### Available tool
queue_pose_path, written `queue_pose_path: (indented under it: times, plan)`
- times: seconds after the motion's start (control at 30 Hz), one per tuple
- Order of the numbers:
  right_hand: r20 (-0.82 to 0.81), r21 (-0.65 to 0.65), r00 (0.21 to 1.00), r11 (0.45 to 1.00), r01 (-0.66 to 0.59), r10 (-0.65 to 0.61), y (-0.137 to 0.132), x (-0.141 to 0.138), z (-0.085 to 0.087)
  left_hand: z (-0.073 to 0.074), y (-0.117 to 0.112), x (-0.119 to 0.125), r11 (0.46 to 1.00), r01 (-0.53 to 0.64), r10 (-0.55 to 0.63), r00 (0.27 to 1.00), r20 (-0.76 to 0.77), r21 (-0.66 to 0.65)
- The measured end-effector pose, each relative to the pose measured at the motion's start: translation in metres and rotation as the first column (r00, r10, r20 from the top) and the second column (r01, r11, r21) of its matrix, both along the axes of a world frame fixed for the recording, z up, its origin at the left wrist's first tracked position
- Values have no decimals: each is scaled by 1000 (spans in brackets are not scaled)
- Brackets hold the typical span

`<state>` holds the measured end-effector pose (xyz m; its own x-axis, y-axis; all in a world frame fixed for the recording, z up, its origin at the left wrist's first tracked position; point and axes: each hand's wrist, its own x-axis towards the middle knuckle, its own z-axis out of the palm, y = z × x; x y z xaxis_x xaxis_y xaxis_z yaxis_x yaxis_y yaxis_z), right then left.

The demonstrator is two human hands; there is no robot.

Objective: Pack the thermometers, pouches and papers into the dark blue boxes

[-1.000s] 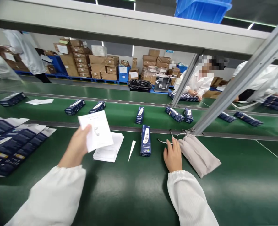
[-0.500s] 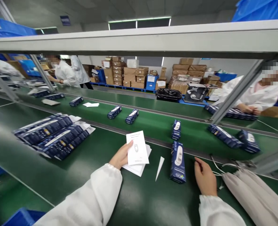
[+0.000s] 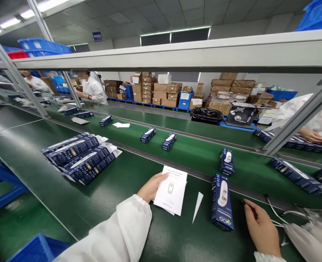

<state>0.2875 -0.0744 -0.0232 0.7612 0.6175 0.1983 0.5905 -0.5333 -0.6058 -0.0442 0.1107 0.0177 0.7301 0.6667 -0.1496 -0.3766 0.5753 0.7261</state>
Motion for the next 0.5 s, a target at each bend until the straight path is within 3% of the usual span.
queue_pose_path:
  times: [0.27, 0.5]
  plan:
    - [-27, -19, 1000, 1000, 8, -8, -4, 6, -7, -9, 3, 3, 997, -71, 71, 997, 3, 33]
    - [58, 22, 998, 1000, -16, 15, -3, 31, -36, -11, 3, 4, 996, -76, 76, 997, 11, 42]
